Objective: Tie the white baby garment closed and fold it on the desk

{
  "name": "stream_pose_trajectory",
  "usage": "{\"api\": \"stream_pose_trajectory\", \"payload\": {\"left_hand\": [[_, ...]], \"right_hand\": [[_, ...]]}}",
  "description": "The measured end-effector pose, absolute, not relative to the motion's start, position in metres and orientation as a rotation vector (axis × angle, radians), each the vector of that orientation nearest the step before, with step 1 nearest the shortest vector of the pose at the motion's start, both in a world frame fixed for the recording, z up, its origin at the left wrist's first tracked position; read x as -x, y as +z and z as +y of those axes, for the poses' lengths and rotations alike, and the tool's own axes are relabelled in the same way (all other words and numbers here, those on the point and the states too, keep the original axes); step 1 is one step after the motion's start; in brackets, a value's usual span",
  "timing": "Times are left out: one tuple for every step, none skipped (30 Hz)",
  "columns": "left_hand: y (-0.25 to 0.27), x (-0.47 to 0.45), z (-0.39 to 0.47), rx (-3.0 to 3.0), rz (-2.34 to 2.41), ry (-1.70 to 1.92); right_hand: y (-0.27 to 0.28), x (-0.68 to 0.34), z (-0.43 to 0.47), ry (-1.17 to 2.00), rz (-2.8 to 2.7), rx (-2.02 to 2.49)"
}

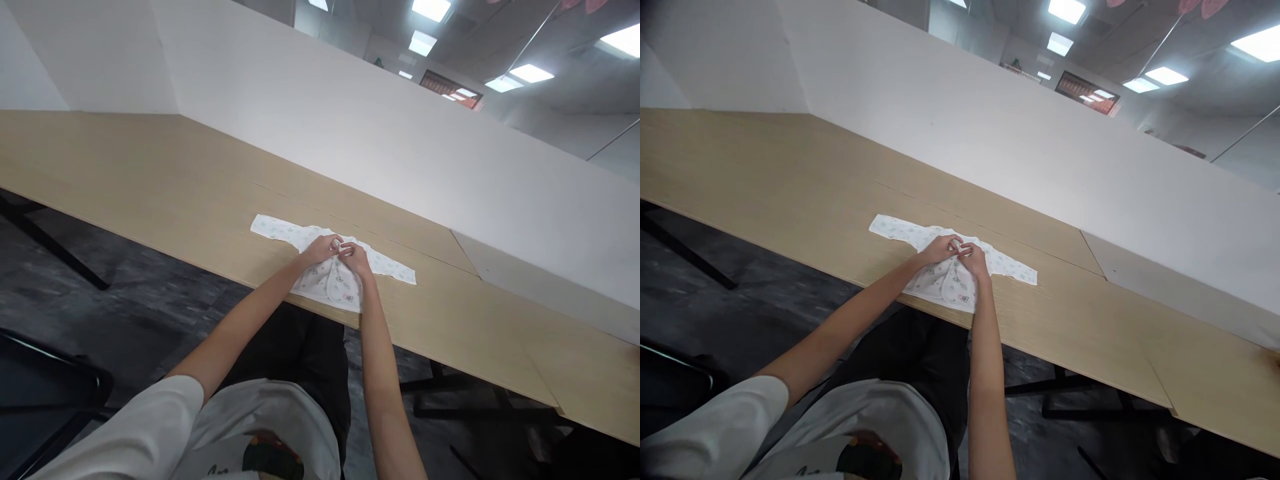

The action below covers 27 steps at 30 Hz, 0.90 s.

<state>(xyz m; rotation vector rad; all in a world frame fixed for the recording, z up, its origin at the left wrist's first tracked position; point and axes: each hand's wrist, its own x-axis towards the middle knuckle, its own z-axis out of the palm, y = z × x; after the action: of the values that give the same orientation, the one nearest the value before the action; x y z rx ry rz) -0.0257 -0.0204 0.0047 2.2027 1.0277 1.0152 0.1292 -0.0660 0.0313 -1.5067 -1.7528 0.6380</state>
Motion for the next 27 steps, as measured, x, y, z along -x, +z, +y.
{"api": "stream_pose_trajectory", "payload": {"left_hand": [[0.006,0.026,-0.021,-2.206,1.018,1.023],[0.006,0.026,-0.022,-2.212,1.002,1.031],[0.007,0.026,-0.023,-2.217,0.981,1.041],[0.008,0.026,-0.023,-2.219,0.955,1.05],[0.009,0.025,-0.024,-2.214,0.928,1.059],[0.01,0.025,-0.025,-2.199,0.902,1.067],[0.01,0.025,-0.025,-2.173,0.882,1.072],[0.011,0.024,-0.025,-2.137,0.87,1.07],[0.011,0.024,-0.025,-2.098,0.863,1.06],[0.011,0.023,-0.025,-2.059,0.857,1.044],[0.011,0.023,-0.025,-2.026,0.852,1.025],[0.01,0.023,-0.024,-1.999,0.849,1.009],[0.01,0.023,-0.024,-1.976,0.847,1.0],[0.01,0.024,-0.024,-1.955,0.845,0.997],[0.01,0.025,-0.024,-1.934,0.845,0.992],[0.011,0.026,-0.024,-1.914,0.846,0.98],[0.013,0.027,-0.025,-1.893,0.845,0.955],[0.015,0.029,-0.026,-1.869,0.836,0.918],[0.018,0.031,-0.027,-1.847,0.825,0.865],[0.021,0.033,-0.029,-1.829,0.817,0.801],[0.024,0.035,-0.03,-1.817,0.813,0.733],[0.028,0.037,-0.032,-1.812,0.813,0.667],[0.031,0.039,-0.033,-1.815,0.818,0.604],[0.034,0.041,-0.033,-1.823,0.819,0.543],[0.036,0.042,-0.034,-1.832,0.811,0.486],[0.038,0.044,-0.034,-1.839,0.793,0.432],[0.039,0.045,-0.034,-1.846,0.771,0.377]], "right_hand": [[0.032,-0.13,-0.066,0.641,-1.746,1.516],[0.031,-0.13,-0.065,0.641,-1.741,1.527],[0.031,-0.131,-0.064,0.641,-1.738,1.538],[0.031,-0.131,-0.063,0.641,-1.736,1.553],[0.03,-0.131,-0.063,0.635,-1.734,1.573],[0.029,-0.131,-0.062,0.625,-1.734,1.592],[0.028,-0.131,-0.061,0.61,-1.735,1.61],[0.027,-0.132,-0.061,0.592,-1.738,1.62],[0.027,-0.132,-0.061,0.577,-1.741,1.623],[0.027,-0.132,-0.061,0.57,-1.739,1.622],[0.027,-0.132,-0.061,0.575,-1.734,1.617],[0.027,-0.133,-0.061,0.593,-1.725,1.616],[0.028,-0.134,-0.061,0.615,-1.711,1.619],[0.03,-0.134,-0.062,0.64,-1.694,1.622],[0.031,-0.135,-0.063,0.665,-1.675,1.626],[0.033,-0.136,-0.064,0.694,-1.658,1.625],[0.035,-0.136,-0.065,0.728,-1.641,1.62],[0.037,-0.137,-0.066,0.769,-1.626,1.611],[0.039,-0.137,-0.067,0.814,-1.622,1.6],[0.04,-0.138,-0.069,0.861,-1.63,1.587],[0.042,-0.138,-0.07,0.91,-1.652,1.572],[0.043,-0.139,-0.071,0.957,-1.686,1.561],[0.044,-0.14,-0.072,1.006,-1.734,1.553],[0.045,-0.141,-0.073,1.059,-1.789,1.545],[0.046,-0.142,-0.074,1.116,-1.846,1.539],[0.047,-0.143,-0.075,1.167,-1.899,1.534],[0.049,-0.144,-0.076,1.213,-1.948,1.532]]}}
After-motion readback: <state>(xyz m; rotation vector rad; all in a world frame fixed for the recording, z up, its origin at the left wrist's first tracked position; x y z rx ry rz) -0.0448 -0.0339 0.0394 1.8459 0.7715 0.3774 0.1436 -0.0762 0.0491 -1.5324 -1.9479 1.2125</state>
